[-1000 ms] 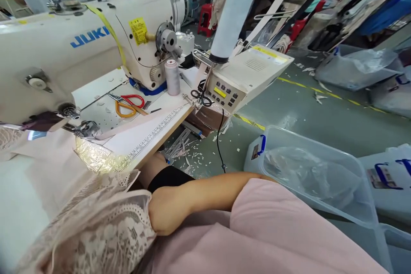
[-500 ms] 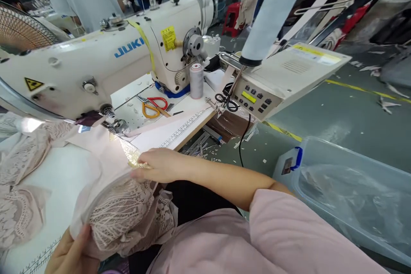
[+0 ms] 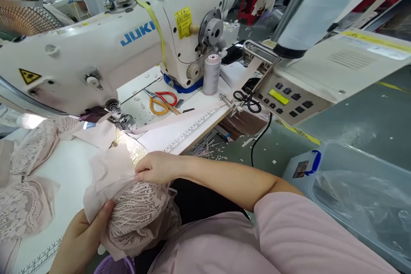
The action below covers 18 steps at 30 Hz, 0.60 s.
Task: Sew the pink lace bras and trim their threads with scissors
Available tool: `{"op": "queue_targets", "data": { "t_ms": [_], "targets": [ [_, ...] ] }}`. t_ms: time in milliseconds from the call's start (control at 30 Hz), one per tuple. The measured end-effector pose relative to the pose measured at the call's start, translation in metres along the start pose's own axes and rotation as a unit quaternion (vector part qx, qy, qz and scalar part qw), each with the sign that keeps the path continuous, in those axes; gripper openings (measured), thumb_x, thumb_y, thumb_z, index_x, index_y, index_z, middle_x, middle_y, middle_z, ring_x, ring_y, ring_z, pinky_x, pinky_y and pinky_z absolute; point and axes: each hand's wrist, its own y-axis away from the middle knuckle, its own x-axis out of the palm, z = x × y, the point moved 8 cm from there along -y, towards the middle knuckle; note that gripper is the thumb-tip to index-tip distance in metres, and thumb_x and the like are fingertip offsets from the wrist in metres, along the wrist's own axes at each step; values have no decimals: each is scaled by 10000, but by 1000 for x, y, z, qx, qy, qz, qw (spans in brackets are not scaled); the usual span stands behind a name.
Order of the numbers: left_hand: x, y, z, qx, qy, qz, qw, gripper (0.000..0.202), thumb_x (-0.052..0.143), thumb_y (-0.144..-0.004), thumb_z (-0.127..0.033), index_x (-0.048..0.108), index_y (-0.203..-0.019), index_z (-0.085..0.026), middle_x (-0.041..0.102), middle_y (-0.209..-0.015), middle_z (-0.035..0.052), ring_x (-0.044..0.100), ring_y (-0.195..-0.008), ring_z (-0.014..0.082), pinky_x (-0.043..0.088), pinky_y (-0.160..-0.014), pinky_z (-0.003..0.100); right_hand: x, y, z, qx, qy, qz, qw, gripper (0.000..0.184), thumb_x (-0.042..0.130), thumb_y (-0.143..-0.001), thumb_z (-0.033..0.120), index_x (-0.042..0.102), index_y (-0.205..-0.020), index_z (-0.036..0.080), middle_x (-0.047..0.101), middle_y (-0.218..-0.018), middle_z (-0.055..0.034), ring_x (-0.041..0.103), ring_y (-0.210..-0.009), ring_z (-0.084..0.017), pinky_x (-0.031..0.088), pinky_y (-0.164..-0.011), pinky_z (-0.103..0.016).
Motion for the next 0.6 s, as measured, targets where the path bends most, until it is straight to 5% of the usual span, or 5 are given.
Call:
{"op": "queue_targets", "data": {
  "t_ms": [167,433,600],
  "targets": [
    [9,-10,0,-30,1,47,998,443,782,-569,-526,729,-752,-127,747,-746,88,665,-931,322,554,-744,286,1,-4,1,5,51,-17,999,265,544,-837,139,450,-590,154,400,-555,69,389,-578,-77,290,-579,-202],
    [6,6,11,-59,66,-43,995,522,778,-609,-476,710,-976,-111,752,-793,88,685,-885,328,567,-706,352,-9,13,9,18,228,-177,957,191,486,-893,230,583,-748,155,610,-725,-29,501,-674,-145,271,-585,-259],
    [19,17,11,-59,150,-63,985,559,766,-628,-466,698,-1044,-98,744,-721,95,704,-805,321,577,-726,398,-20,30,2,46,97,-176,978,87,589,-838,236,606,-787,167,606,-621,20,557,-626,-127,342,-593,-227]
  ]
}}
